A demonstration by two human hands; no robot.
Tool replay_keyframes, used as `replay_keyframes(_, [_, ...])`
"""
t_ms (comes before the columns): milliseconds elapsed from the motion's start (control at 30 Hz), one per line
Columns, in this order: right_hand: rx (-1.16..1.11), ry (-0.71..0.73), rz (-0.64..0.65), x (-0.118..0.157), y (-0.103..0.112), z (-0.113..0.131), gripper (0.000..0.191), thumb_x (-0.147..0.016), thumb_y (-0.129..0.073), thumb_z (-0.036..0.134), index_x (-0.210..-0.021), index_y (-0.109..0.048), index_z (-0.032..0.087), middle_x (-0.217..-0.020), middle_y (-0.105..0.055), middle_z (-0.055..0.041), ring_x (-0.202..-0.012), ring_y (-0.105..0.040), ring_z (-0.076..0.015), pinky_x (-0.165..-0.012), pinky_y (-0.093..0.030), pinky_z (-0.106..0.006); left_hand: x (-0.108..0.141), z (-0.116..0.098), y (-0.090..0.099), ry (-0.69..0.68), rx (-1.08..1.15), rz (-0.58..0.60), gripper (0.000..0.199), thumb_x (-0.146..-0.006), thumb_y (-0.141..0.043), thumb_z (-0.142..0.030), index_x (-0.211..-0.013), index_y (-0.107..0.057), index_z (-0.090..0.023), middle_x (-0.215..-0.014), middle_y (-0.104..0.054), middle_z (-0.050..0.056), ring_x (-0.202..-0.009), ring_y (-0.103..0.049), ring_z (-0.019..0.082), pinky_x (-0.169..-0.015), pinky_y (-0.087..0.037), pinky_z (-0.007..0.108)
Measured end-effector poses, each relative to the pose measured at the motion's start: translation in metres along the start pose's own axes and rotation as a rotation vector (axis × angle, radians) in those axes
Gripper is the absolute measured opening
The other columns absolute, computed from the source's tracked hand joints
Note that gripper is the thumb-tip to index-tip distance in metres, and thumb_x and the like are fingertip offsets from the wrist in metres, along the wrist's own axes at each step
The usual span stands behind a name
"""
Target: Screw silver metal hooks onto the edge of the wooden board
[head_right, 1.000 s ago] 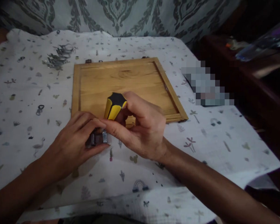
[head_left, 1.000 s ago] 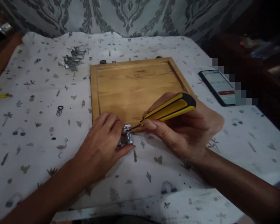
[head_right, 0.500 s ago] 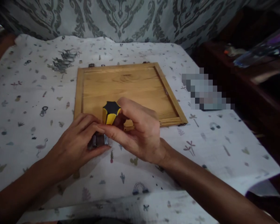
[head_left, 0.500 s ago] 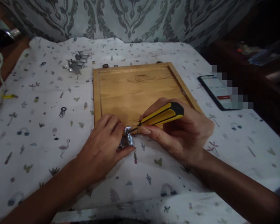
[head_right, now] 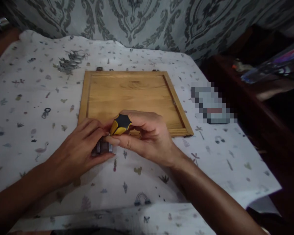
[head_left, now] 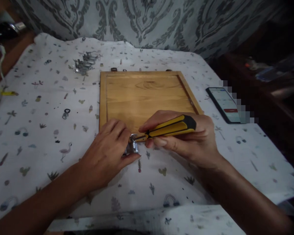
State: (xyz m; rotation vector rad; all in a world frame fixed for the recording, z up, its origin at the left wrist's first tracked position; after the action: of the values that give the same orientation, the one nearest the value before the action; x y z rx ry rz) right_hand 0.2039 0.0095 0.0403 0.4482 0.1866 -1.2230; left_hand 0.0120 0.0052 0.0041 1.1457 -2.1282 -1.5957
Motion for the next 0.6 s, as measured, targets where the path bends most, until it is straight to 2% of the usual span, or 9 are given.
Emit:
replay_keyframes(67, [0.043,0.008,-0.031,0.0006,-0.0007,-0.0006,0.011,-0.086,-0.082,0.034,-0.090,-0.080,0.024,-0.074,-0.075,0.0011,-0.068,-0.071,-0.0147,-0.065,-0.060,-0.027,0.0002,0.0002,0.0005,-0.005,0.002,0.003,0.029,-0.084,-0.082,-0.032,-0.096,-0.065,-0.013,-0.099,-0.065,0.010,-0.097,-0.059,0.030,-0.083,-0.056,0.047])
replay_keyframes(200, [0.124,0.048,-0.067,0.0014,-0.0025,-0.0008,0.013,-0.084,-0.083,0.037,-0.085,-0.079,0.025,-0.082,-0.079,-0.0004,-0.069,-0.072,-0.0158,-0.066,-0.060,-0.030,0.0005,0.0008,0.0004,0.008,-0.005,0.001,0.028,-0.086,-0.081,-0.035,-0.098,-0.064,-0.015,-0.102,-0.066,0.009,-0.099,-0.058,0.029,-0.086,-0.056,0.048])
replay_keyframes(400, [0.234,0.146,-0.095,0.0018,-0.0039,-0.0010,0.017,-0.084,-0.082,0.041,-0.082,-0.077,0.025,-0.074,-0.074,0.0008,-0.063,-0.068,-0.0146,-0.057,-0.052,-0.028,0.0009,0.0002,-0.0012,0.006,0.006,-0.004,0.028,-0.086,-0.081,-0.034,-0.098,-0.064,-0.016,-0.103,-0.066,0.009,-0.100,-0.059,0.029,-0.086,-0.056,0.047])
replay_keyframes(600, [0.263,0.128,-0.112,0.0025,-0.0030,-0.0010,0.022,-0.084,-0.082,0.044,-0.081,-0.075,0.024,-0.070,-0.071,0.0012,-0.061,-0.065,-0.0142,-0.055,-0.049,-0.029,0.0006,0.0004,-0.0005,0.008,0.010,0.006,0.028,-0.087,-0.080,-0.035,-0.097,-0.064,-0.015,-0.101,-0.066,0.010,-0.100,-0.059,0.030,-0.085,-0.056,0.047])
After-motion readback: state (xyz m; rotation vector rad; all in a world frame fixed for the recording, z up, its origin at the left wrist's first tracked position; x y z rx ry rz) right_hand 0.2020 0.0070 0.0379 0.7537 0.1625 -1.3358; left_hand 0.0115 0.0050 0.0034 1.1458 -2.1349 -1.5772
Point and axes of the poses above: each hand's wrist, its own x-axis away from the middle knuckle, its own y-axis out of the back of the hand, z = x × y, the point moved 2 cm from there along -x, towards the middle knuckle
